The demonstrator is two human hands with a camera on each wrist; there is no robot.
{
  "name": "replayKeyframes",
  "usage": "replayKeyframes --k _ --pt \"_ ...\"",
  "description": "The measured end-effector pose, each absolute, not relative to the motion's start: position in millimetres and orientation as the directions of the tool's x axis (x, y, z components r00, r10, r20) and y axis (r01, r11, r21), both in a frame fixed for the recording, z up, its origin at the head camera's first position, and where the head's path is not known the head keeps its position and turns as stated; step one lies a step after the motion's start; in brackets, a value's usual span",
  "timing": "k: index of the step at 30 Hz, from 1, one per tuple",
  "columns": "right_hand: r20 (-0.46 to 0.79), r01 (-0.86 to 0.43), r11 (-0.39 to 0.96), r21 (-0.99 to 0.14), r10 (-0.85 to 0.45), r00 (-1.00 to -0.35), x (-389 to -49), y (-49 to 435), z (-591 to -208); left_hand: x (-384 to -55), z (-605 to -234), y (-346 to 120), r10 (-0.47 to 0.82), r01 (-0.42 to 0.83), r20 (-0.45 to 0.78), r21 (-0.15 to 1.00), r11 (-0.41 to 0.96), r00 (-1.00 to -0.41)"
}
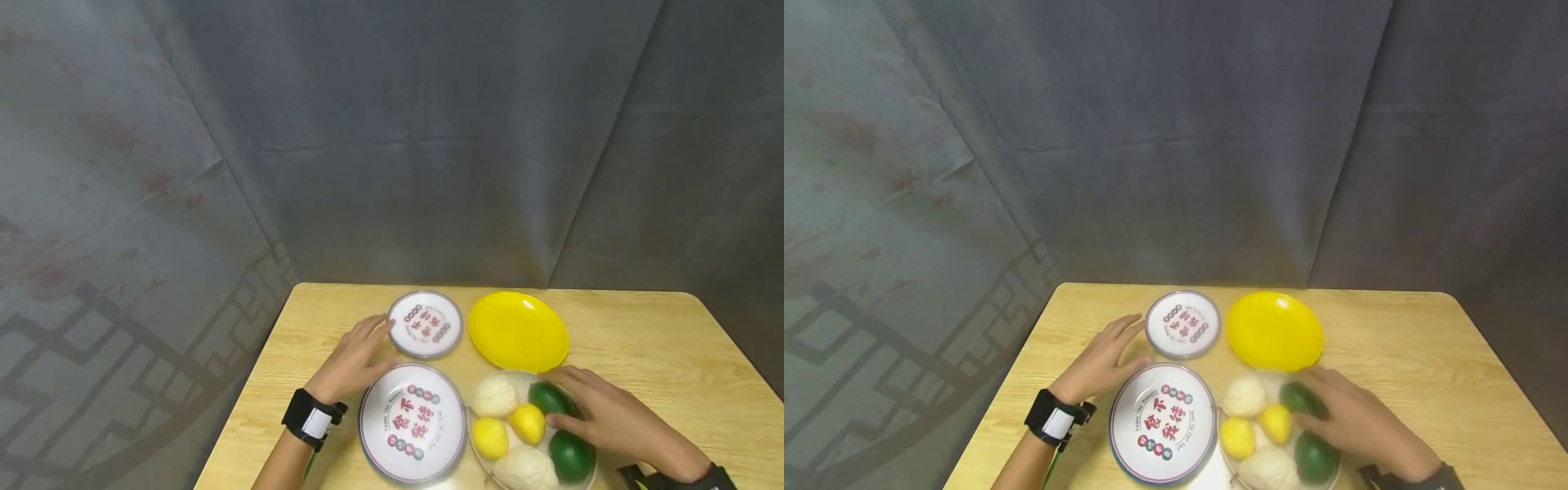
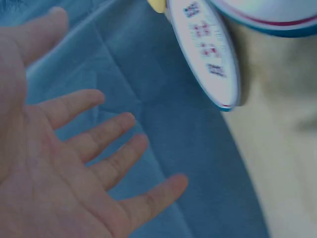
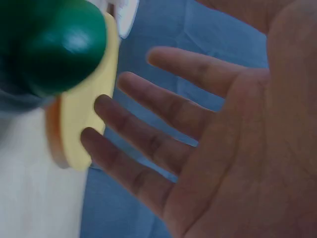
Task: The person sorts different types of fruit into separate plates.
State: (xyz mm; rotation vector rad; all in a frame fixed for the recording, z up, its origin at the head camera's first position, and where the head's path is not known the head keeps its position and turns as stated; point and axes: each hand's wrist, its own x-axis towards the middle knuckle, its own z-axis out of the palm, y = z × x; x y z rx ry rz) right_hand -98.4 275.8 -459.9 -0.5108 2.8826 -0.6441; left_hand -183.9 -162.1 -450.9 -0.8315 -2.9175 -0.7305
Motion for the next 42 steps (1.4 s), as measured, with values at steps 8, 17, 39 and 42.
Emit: replayKeyframes --k 8,17,39,42 --pt "-0.071 -0.282 0.840 -0.464 -0.353 -0.933 -81.9 275.8 -485.6 -166.3 -489.8 -188.0 0.361 0.314 0.025 0.554 0.771 -0.932" --pt "-0.063 -0.241 0.858 -0.454 -0.301 -0.952 -85.4 268.3 -492.2 -163.7 -513.2 -197.8 0.395 0.218 -0.111 0.684 0.696 -0.912" --pt "0.281 -0.526 0.767 -0.367 -0.447 -0.849 -142.7 217.5 -432.4 -160.0 -528.7 -194.8 0.416 0.167 -0.152 0.753 0.636 -0.896" --pt "0.280 -0.590 0.711 -0.383 -0.520 -0.807 -158.0 184.8 -428.5 -158.6 -528.5 -194.3 0.414 0.161 -0.159 0.753 0.638 -0.897"
